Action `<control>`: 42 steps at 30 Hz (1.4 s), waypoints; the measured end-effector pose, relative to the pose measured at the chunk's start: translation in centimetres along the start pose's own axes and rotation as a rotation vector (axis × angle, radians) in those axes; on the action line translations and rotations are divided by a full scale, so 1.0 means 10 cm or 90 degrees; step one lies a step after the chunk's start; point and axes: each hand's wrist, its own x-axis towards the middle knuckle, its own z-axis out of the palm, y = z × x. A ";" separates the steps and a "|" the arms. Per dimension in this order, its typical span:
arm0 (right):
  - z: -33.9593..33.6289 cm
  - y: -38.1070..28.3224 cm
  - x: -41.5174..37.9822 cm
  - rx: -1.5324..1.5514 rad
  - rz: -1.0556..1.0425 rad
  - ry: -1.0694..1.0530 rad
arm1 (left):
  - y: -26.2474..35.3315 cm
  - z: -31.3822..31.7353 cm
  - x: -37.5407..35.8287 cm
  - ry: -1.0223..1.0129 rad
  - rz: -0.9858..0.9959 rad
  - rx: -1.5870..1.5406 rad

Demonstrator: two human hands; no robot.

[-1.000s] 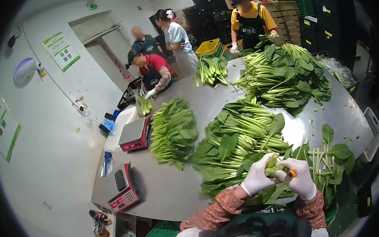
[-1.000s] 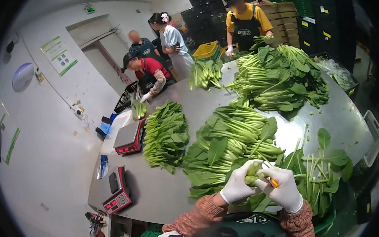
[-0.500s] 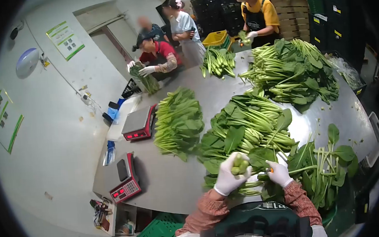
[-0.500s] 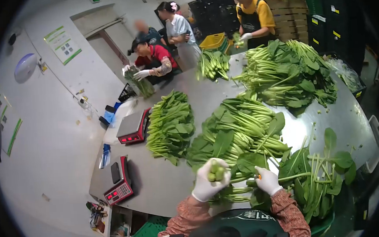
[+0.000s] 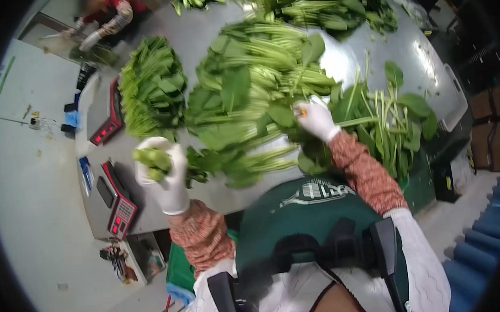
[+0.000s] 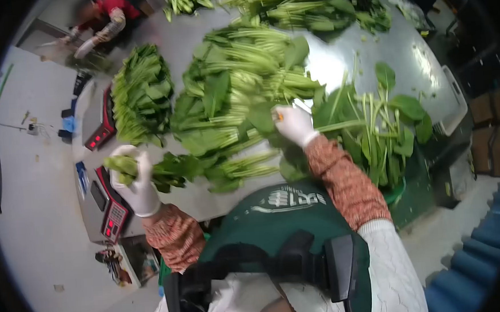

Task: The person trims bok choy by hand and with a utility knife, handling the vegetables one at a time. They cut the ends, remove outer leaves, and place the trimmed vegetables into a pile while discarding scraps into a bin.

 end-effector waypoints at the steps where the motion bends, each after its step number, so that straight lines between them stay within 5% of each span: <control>1: 0.05 0.03 0.02 0.018 -0.007 0.016 | -0.05 -0.06 -0.02 0.035 -0.018 -0.006; 12: 0.48 -0.29 0.18 0.001 -0.132 -0.023 | -0.35 -0.09 -0.11 0.003 -0.050 0.002; 19: -0.03 0.57 0.04 -0.162 0.106 -0.046 | -0.46 -0.29 -0.15 0.019 -0.081 0.011; 22: -0.16 0.31 -0.03 -0.183 -0.006 0.148 | -0.47 -0.21 -0.17 0.006 -0.084 0.043; 25: -0.01 -0.08 -0.08 -0.134 -0.139 0.104 | -0.38 -0.05 -0.11 -0.054 0.043 0.072; 26: 0.12 -0.05 0.00 -0.242 -0.074 -0.163 | -0.41 0.01 -0.10 -0.029 0.070 0.114; 28: 0.41 -0.06 -0.03 -0.287 -0.101 -0.113 | -0.24 0.09 -0.07 -0.022 0.075 0.089; 29: 0.50 0.05 0.00 -0.254 -0.078 -0.124 | -0.22 0.11 -0.09 -0.026 -0.038 0.041; 32: 0.22 -0.13 0.02 -0.153 -0.076 -0.216 | -0.23 0.03 -0.10 -0.020 -0.029 0.060; 33: 0.30 -0.01 0.01 -0.050 -0.091 -0.111 | -0.18 0.03 -0.13 -0.019 -0.045 0.046; 37: -0.17 -0.31 0.07 0.386 0.018 -0.050 | -0.21 0.05 -0.18 -0.021 0.031 0.063; 38: -0.29 -0.36 0.08 0.446 0.005 -0.007 | -0.25 0.05 -0.23 -0.043 -0.077 -0.015; 40: -0.63 -0.55 0.15 0.576 -0.021 0.037 | -0.13 0.13 -0.11 -0.033 0.166 0.117; 42: -0.97 -0.73 0.04 0.528 0.030 0.075 | -0.03 0.21 -0.20 -0.066 -0.014 0.014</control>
